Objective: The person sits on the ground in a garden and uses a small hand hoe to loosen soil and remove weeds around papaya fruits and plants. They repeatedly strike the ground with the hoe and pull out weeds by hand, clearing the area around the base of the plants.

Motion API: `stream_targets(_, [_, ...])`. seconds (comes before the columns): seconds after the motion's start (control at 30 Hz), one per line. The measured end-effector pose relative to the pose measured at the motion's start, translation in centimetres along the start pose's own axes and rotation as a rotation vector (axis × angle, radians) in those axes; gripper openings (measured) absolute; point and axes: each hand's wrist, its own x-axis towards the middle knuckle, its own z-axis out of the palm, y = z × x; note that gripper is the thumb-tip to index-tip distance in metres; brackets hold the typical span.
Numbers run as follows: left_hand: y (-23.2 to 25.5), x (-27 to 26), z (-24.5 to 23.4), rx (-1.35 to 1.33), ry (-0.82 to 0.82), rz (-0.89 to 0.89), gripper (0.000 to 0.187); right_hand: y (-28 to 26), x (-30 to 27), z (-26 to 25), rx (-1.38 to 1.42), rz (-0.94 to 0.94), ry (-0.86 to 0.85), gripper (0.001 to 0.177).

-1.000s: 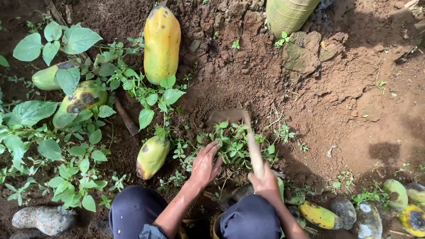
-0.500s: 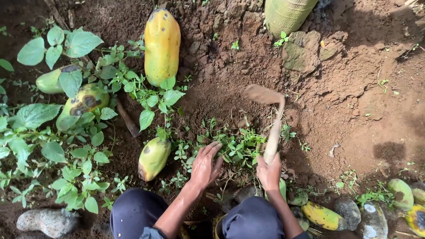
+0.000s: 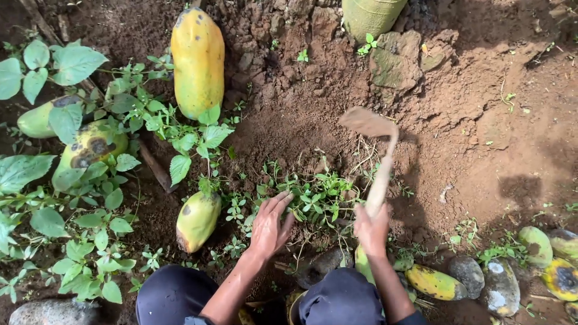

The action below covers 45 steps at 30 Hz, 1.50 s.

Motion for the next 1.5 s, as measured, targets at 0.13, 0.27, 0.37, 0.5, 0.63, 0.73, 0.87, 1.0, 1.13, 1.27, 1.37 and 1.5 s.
stream_targets(0.13, [0.4,0.2,0.3,-0.010,0.021,0.049,0.043,0.9,1.5,-1.2,0.056,-0.005,0.032,0.029])
stream_targets(0.27, [-0.6,-0.1,1.7,0.035,0.166,0.215,0.044,3.0,0.1,-2.6,-0.301,0.224,-0.182,0.038])
stream_targets(0.37, [-0.9,-0.1,2.3,0.030,0.104,0.147,0.050,5.1,1.0,-2.6,-0.053,0.155,-0.101,0.041])
stream_targets(0.5, [0.2,0.1,1.3,-0.049,-0.003,0.036,0.048,1.4,2.4,-2.1,0.131,0.026,0.052,0.027])
stream_targets(0.63, [0.1,0.0,1.5,-0.016,-0.025,0.027,0.048,1.1,2.5,-1.5,0.134,0.089,0.031,0.030])
stream_targets(0.73, [0.1,0.6,1.4,-0.026,-0.030,0.018,0.049,3.0,2.6,-2.3,0.063,0.095,-0.052,0.028])
stream_targets(0.87, [-0.5,0.1,2.0,-0.013,-0.040,0.057,0.052,3.2,2.8,-2.4,0.113,0.052,0.030,0.028])
stream_targets(1.0, [-0.5,0.1,2.3,0.045,-0.065,0.070,0.052,4.0,2.0,-2.6,0.110,0.032,-0.005,0.026])
stream_targets(1.13, [-0.6,0.8,4.0,0.119,-0.023,0.145,0.068,2.1,-3.8,-1.4,-0.031,0.292,-0.101,0.035])
stream_targets(1.27, [0.0,2.5,4.6,0.278,0.010,0.196,0.096,6.1,-5.1,-2.2,-0.341,0.463,-0.081,0.043])
stream_targets(1.37, [0.8,4.0,4.9,0.486,-0.116,-0.076,0.098,9.4,-3.6,-4.7,-0.443,0.397,-0.093,0.043])
stream_targets(1.5, [0.6,4.5,5.1,0.450,-0.224,-0.271,0.112,7.0,-2.0,-4.2,-0.197,0.350,0.133,0.031])
